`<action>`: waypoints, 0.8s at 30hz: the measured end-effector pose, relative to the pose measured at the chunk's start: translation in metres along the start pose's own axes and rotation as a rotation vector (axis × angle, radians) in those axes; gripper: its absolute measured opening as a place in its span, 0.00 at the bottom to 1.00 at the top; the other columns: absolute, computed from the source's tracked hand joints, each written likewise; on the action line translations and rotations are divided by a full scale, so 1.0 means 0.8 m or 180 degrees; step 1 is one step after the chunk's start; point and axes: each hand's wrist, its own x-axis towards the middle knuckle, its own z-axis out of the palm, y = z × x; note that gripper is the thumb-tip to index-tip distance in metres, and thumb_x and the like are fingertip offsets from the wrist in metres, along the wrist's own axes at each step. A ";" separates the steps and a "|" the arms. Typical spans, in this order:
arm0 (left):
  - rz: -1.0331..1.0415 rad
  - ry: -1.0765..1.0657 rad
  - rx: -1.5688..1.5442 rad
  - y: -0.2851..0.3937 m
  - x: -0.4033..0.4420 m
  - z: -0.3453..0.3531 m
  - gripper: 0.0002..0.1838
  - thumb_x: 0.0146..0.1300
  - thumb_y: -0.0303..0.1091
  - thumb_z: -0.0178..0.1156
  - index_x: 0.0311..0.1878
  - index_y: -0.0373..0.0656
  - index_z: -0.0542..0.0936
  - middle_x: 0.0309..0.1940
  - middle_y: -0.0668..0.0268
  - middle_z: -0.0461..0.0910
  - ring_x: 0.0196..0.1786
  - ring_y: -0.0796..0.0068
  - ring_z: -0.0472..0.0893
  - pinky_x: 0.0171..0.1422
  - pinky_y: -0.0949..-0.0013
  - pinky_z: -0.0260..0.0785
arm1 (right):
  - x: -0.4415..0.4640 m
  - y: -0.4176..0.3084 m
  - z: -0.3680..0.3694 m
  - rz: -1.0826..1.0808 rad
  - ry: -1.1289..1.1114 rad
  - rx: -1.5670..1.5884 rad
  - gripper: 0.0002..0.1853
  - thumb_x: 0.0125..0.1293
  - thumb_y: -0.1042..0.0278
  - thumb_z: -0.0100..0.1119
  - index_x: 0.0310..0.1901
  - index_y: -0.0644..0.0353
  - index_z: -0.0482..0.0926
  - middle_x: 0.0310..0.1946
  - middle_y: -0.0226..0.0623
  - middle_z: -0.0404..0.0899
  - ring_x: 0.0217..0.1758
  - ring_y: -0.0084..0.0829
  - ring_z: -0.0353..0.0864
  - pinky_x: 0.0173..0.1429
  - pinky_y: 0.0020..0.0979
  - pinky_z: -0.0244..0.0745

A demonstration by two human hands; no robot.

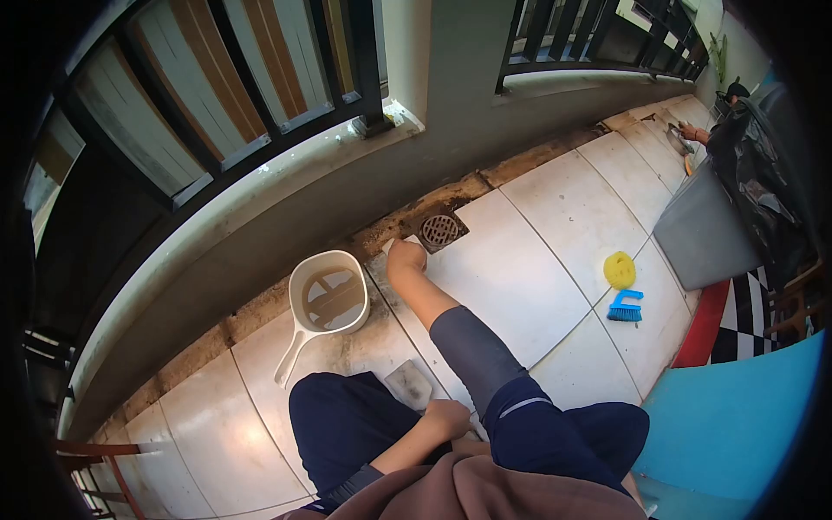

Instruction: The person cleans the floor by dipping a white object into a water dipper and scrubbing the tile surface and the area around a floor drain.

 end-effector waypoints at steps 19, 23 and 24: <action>-0.0031 -0.0039 -0.0045 0.000 -0.015 -0.008 0.21 0.60 0.51 0.51 0.40 0.43 0.82 0.41 0.58 0.80 0.45 0.61 0.79 0.45 0.61 0.71 | -0.005 0.022 -0.001 -0.0079 0.0082 -0.0004 0.18 0.55 0.62 0.55 0.46 0.58 0.71 0.38 0.39 0.81 0.40 0.35 0.81 0.39 0.34 0.76; -0.0051 -0.0045 0.0006 0.000 -0.006 -0.006 0.21 0.60 0.50 0.51 0.40 0.43 0.81 0.41 0.59 0.80 0.45 0.60 0.79 0.46 0.60 0.71 | 0.000 0.029 0.003 0.0042 0.0089 -0.0091 0.21 0.55 0.58 0.56 0.48 0.59 0.70 0.37 0.40 0.80 0.40 0.35 0.81 0.38 0.34 0.76; -0.0049 -0.0060 0.0043 0.002 -0.005 -0.006 0.21 0.60 0.50 0.51 0.40 0.43 0.81 0.41 0.59 0.80 0.45 0.60 0.79 0.46 0.60 0.71 | -0.008 0.024 0.009 -0.0053 0.0080 -0.0134 0.21 0.55 0.58 0.57 0.48 0.59 0.69 0.37 0.40 0.80 0.40 0.35 0.81 0.38 0.34 0.76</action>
